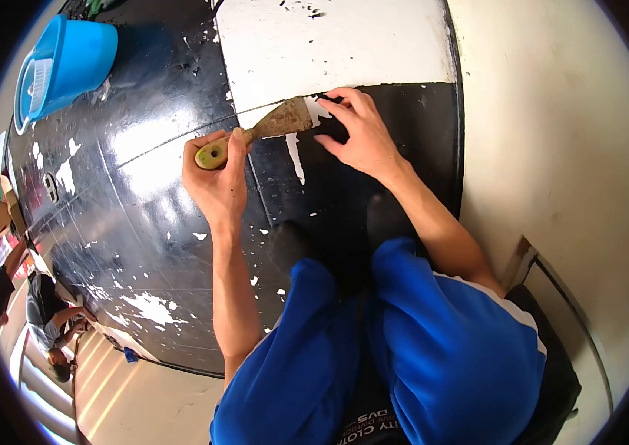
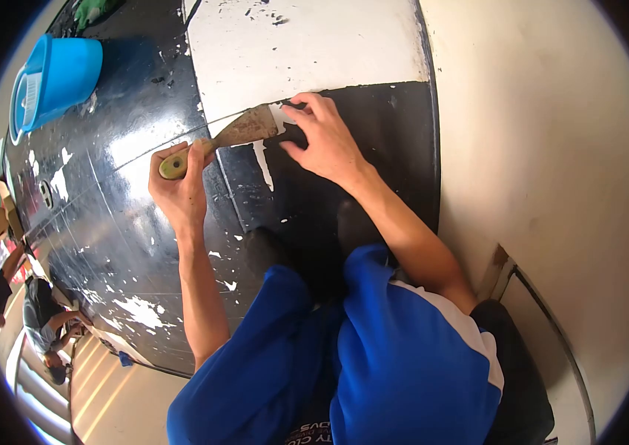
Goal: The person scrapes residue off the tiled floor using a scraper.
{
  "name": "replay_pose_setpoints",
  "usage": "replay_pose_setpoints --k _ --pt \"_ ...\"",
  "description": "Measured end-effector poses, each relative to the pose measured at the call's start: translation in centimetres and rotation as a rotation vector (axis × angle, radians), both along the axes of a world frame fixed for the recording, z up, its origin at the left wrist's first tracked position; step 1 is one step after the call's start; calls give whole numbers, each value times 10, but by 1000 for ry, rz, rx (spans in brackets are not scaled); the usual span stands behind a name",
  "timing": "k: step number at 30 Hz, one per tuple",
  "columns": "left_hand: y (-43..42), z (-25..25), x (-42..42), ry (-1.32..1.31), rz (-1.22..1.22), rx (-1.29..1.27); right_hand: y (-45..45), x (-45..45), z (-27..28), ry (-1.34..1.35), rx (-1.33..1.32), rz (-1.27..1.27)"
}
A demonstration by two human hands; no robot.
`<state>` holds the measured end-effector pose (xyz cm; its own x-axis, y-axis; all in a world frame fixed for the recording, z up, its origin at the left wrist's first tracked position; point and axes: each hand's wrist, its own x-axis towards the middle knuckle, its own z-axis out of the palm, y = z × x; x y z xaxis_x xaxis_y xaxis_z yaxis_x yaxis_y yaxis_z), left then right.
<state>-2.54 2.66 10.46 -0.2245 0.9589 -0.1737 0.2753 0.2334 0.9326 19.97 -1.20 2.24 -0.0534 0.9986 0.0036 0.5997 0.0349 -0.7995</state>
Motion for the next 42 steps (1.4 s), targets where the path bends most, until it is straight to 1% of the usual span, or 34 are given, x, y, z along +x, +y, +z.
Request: replay_pose_setpoints --k 4,7,8,11,14,16,22,23,25,28,32,35,36,40,42 --pt "-1 1 15 42 -52 3 0 -25 -11 -103 158 -93" --pt "0 5 21 137 -92 33 0 -25 -14 -73 181 -76" --pt "0 8 23 146 -104 29 -1 -24 -11 -44 125 -80" --pt "3 16 27 158 -129 18 -5 -26 -9 -38 85 -77" --pt "1 22 27 141 -115 10 -4 -33 -13 1 151 -51" --pt "1 22 25 135 -76 18 -2 -37 -15 -13 128 -46" --pt "9 9 30 75 -129 30 -2 -23 -11 -40 151 -105" --pt "8 15 34 137 -150 22 -2 -23 -12 -39 141 -109" --pt "4 17 36 143 -168 48 -4 -25 -9 -39 111 -116" --pt "2 19 26 199 -195 22 1 -33 -15 -5 164 -102" --pt "6 19 21 73 -115 39 0 -41 -14 10 158 -110" --pt "7 13 28 53 -154 22 -2 -30 -14 -5 158 -140" --pt "6 5 27 106 -170 51 -4 -25 -12 -14 149 -150" --pt "0 9 30 129 -182 49 -4 -25 -9 -11 119 -140" --pt "-2 14 26 85 -140 34 -2 -29 -11 7 137 -127"
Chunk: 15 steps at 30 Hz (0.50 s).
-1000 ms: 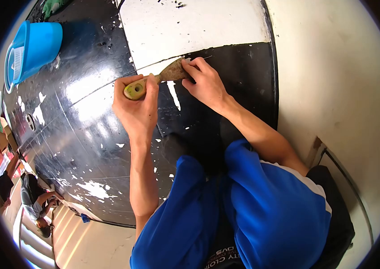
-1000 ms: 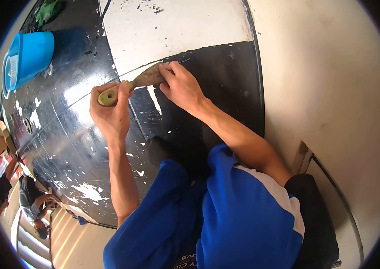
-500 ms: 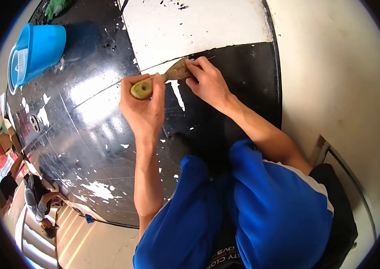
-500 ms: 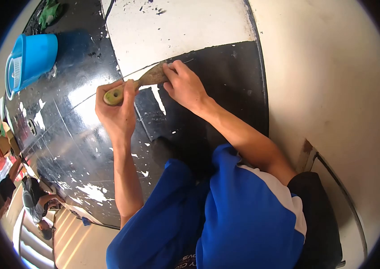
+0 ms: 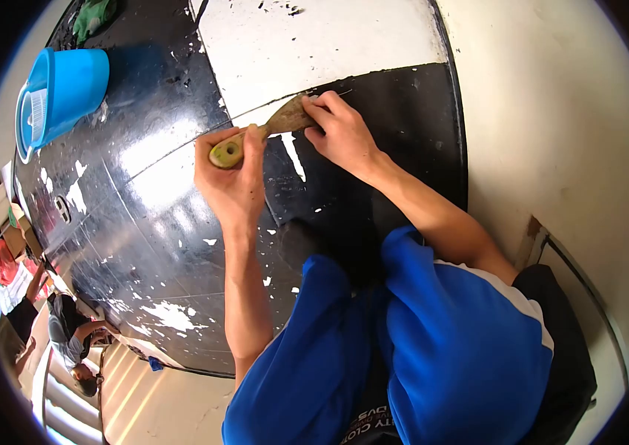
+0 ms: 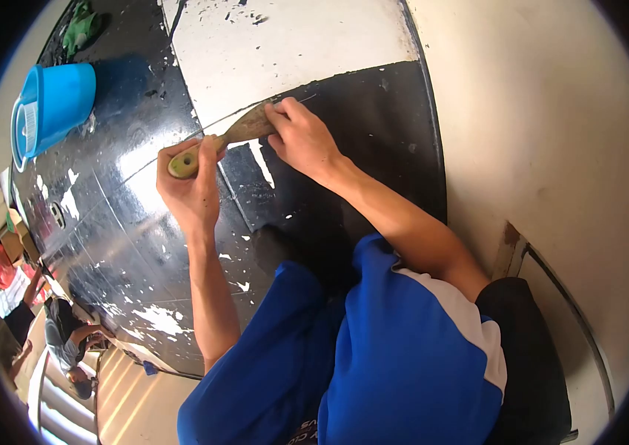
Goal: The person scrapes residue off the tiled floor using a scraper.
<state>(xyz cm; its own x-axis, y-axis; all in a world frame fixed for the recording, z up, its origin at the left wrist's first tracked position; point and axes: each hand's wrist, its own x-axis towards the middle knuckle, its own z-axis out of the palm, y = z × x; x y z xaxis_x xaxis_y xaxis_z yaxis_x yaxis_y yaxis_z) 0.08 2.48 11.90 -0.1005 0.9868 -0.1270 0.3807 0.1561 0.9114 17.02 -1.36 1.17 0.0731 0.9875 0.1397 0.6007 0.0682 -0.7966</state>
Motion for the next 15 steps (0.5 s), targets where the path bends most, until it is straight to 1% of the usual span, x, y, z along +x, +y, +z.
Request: replay_pose_setpoints --k 5,10,13,15 --pt "9 0 -8 -31 29 13 8 -11 -8 13 40 10" --pt "13 -1 5 -19 -43 5 5 6 -1 -44 2 -20" --pt "12 -3 6 -4 -48 10 5 7 -1 -61 15 -23" --pt "11 -2 1 -49 -28 -8 6 4 0 -56 4 -23"
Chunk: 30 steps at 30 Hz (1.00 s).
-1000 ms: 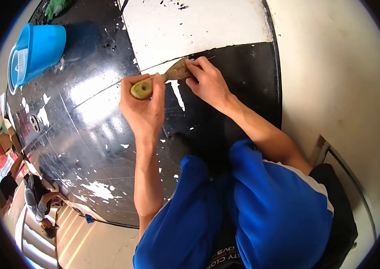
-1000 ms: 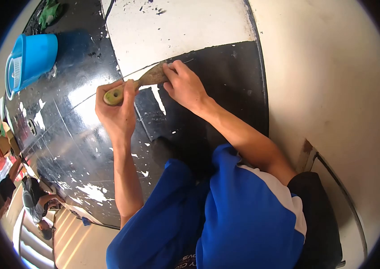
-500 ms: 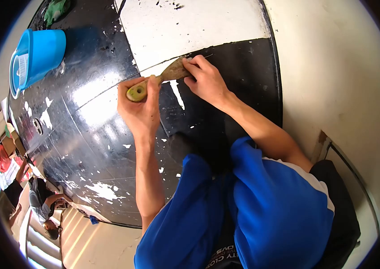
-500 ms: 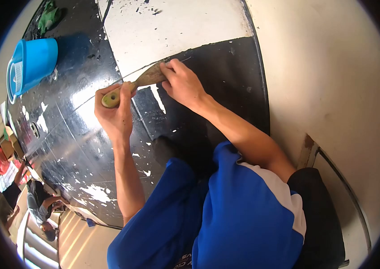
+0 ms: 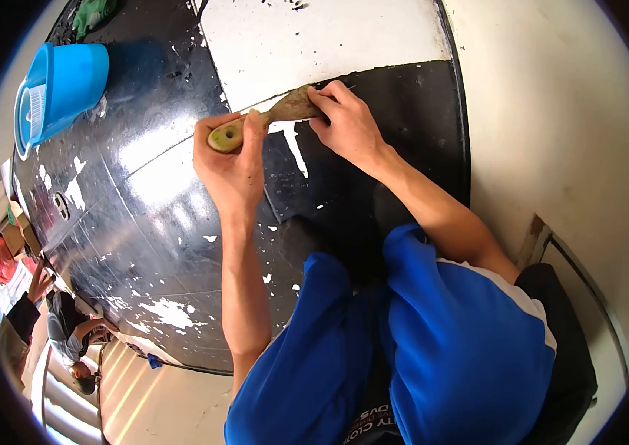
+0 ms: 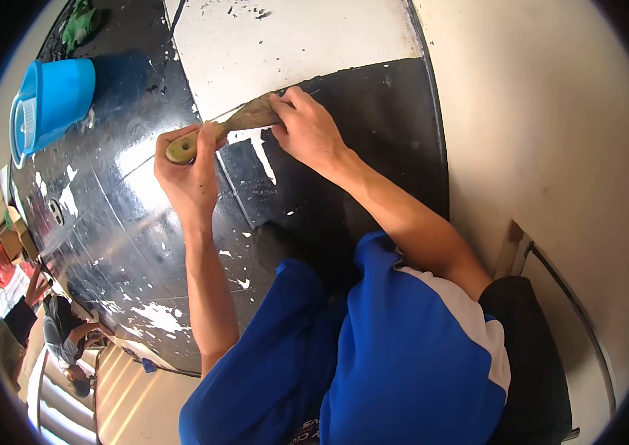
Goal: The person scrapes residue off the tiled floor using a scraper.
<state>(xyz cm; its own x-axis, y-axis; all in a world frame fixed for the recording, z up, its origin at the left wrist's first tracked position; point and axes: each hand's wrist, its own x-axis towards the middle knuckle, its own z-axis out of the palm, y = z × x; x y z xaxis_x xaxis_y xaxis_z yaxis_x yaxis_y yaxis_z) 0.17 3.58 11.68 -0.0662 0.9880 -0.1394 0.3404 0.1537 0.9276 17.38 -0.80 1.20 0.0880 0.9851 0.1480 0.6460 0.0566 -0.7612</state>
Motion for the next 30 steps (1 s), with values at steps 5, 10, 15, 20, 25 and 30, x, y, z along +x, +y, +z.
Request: replay_pose_setpoints --k 5,10,15,20,25,30 --pt "2 3 -15 -16 48 10 6 -20 -3 44 12 72" --pt "10 3 -4 -15 6 18 4 -12 -2 63 -19 36" --pt "9 2 17 -66 -47 -30 -3 10 2 4 22 -54" --pt "4 -3 5 -17 -47 -33 -2 8 1 9 -4 -45" --pt "1 7 -4 -7 8 -3 3 -11 -4 53 32 5" --pt "6 7 4 -11 -30 17 2 -6 -1 59 -4 -18"
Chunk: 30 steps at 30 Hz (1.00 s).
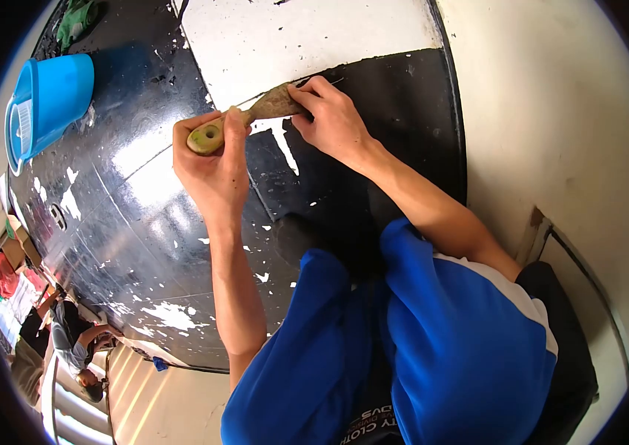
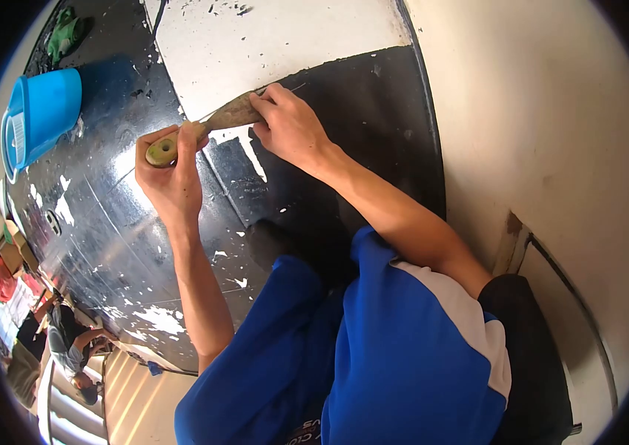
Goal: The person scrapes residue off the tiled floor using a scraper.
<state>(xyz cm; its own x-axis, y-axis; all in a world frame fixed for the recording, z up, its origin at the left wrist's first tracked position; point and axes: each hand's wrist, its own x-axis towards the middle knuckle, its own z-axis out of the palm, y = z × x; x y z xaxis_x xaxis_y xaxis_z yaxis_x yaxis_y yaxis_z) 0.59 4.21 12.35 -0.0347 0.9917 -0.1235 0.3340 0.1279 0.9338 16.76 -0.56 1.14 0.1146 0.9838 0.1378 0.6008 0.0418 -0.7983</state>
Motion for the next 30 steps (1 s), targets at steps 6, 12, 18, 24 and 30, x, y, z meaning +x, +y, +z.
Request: replay_pose_setpoints --k 6,12,18,24,30 --pt "4 -4 25 -57 -45 -42 -8 29 7 -45 -38 -66" --pt "13 -6 47 46 -137 2 -13 45 7 -15 -30 -140" --pt "20 -20 66 -51 -161 74 -16 63 8 -34 -30 -196" --pt "35 -5 100 167 -340 204 -17 83 9 -70 9 -264" --pt "37 -13 132 29 -451 234 -23 104 7 -137 7 -334"
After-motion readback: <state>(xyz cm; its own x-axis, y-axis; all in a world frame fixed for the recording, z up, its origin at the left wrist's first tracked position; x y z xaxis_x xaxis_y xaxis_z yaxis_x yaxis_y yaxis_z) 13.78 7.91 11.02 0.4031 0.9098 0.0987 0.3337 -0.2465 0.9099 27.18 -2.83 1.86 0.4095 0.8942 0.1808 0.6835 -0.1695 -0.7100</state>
